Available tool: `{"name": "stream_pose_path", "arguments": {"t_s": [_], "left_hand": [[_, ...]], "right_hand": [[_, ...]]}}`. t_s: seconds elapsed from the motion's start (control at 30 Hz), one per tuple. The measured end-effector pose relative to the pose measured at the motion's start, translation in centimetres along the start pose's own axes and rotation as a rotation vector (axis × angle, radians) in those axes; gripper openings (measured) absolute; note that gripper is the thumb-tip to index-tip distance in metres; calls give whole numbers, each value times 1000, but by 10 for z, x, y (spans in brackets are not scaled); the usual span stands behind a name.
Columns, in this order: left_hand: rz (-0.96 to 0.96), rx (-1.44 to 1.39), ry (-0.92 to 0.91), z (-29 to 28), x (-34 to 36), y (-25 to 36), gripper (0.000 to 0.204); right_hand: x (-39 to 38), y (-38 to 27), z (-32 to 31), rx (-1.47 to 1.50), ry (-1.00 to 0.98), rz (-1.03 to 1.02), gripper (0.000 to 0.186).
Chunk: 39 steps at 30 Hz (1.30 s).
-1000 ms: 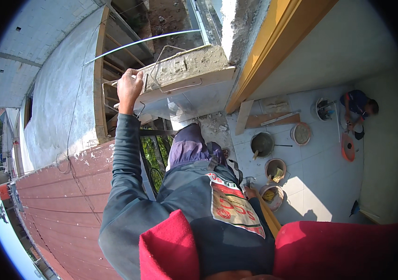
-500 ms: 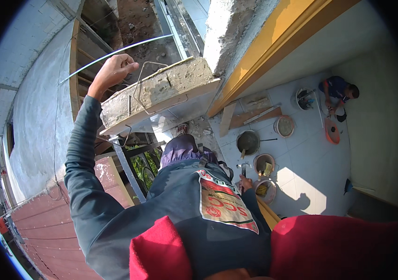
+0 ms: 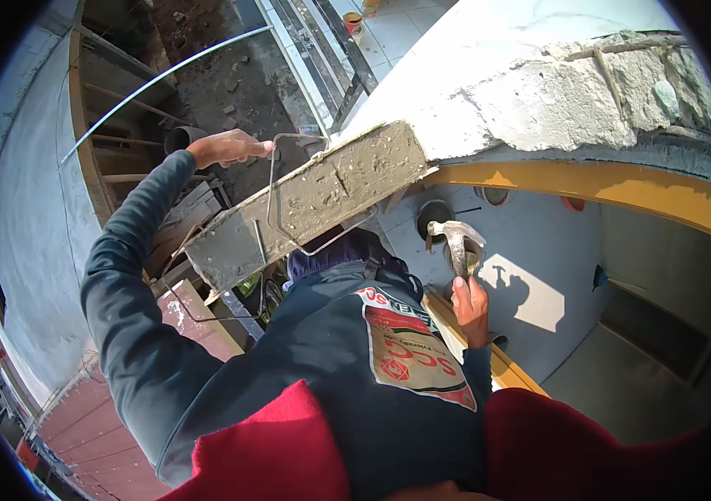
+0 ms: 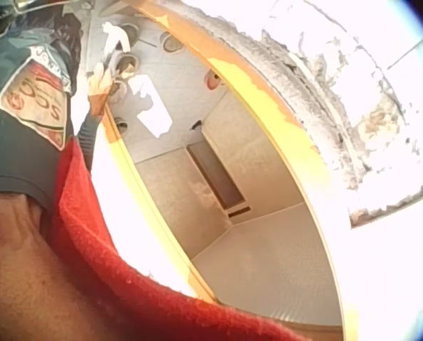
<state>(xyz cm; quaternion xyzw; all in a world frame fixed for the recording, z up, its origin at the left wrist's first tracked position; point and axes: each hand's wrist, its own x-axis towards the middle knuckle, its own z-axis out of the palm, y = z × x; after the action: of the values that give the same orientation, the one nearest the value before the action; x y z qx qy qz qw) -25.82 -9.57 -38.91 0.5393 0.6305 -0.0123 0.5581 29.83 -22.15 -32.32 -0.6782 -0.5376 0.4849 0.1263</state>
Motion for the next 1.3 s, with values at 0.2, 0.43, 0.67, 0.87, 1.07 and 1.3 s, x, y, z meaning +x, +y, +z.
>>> {"name": "stream_pose_path", "arguments": {"t_s": [0.2,0.43,0.67,0.87,1.07,1.3], "left_hand": [[133,-267,-384,55,37,-14,71],[70,-415,-389,75,52,-41,77],[37,-503,-472,80,58,-53,85],[59,-538,-388,77,44,-39,88],[327,-253,-178,41,25,-7,63],[476,-245,515,-18,-79,88,39]], "right_hand": [[37,-135,46,-216,76,-374,39],[87,-160,77,-362,151,-475,37],[89,-168,81,-374,180,-452,39],[80,-168,79,-361,215,-495,38],[54,-137,58,-290,220,-472,37],[29,-18,40,-85,391,-461,41]]}}
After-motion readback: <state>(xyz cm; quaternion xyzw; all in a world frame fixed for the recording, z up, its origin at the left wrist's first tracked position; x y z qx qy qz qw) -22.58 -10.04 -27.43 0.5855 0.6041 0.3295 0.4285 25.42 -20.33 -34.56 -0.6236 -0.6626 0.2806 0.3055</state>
